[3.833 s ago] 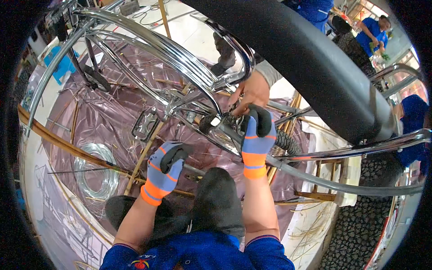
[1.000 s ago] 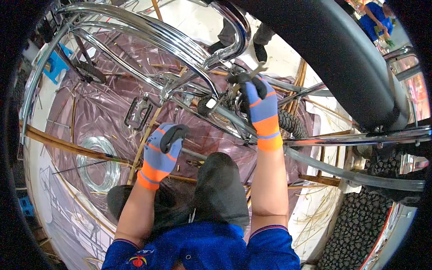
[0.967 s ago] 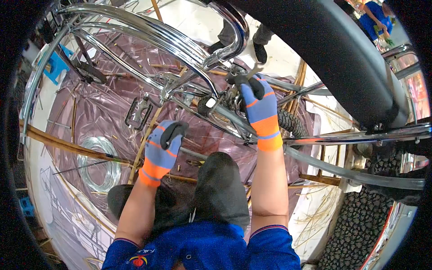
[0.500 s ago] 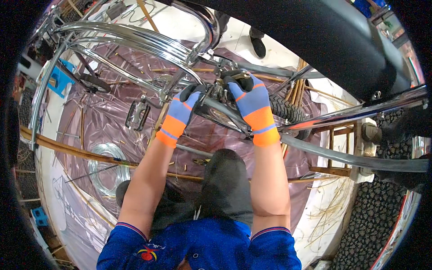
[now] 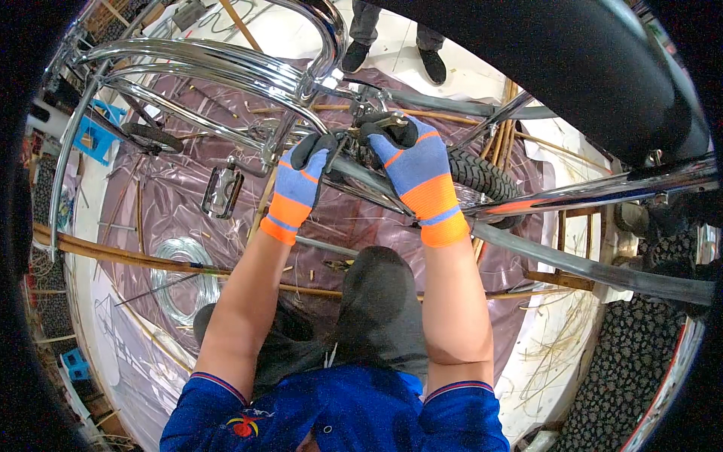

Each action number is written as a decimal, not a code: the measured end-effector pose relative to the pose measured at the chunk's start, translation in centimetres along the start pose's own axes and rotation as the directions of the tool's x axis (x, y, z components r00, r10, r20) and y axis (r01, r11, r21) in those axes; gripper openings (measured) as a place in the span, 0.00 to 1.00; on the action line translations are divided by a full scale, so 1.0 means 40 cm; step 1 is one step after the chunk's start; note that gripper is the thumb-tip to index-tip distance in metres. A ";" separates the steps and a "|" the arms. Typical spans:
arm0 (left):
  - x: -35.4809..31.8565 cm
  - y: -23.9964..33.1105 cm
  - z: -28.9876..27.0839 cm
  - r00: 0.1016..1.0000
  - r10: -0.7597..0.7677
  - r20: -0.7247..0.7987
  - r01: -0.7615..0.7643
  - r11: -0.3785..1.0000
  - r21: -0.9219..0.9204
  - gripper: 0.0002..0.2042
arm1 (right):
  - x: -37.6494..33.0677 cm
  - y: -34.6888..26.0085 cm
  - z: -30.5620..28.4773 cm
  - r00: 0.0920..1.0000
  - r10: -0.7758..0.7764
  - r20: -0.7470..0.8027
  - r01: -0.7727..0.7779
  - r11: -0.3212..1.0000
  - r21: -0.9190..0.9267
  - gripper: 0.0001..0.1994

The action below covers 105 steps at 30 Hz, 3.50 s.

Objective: The person assists in assembling a metal bicycle frame by securing components near the wheel with pliers, and then helps turn the bicycle upright.

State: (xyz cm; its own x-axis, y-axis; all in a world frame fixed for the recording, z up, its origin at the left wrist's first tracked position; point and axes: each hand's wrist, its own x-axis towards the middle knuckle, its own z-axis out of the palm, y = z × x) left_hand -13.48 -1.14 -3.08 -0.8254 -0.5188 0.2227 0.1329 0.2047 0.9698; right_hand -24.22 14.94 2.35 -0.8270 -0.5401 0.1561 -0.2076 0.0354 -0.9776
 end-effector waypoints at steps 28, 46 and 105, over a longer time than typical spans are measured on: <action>-0.022 0.008 0.014 0.995 0.062 -0.072 -0.064 0.998 -0.023 0.10 | 0.018 -0.112 -0.011 1.000 -0.019 0.013 0.020 0.989 -0.145 0.10; -0.020 -0.023 0.026 0.985 0.121 -0.120 -0.120 0.993 0.019 0.11 | 0.013 0.030 -0.034 0.977 0.197 0.082 -0.210 0.956 0.205 0.11; -0.011 -0.050 0.008 0.981 0.169 -0.093 -0.175 0.983 -0.061 0.09 | 0.008 -0.188 0.080 0.981 -0.194 0.004 0.188 0.945 -0.268 0.11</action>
State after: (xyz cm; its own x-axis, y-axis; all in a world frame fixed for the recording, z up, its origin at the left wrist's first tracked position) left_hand -13.58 -1.06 -5.16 -0.7364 -0.5518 0.3915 0.3083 0.2414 0.9201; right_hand -21.26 11.82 9.30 -0.7686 -0.5403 0.3424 -0.4921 0.1574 -0.8562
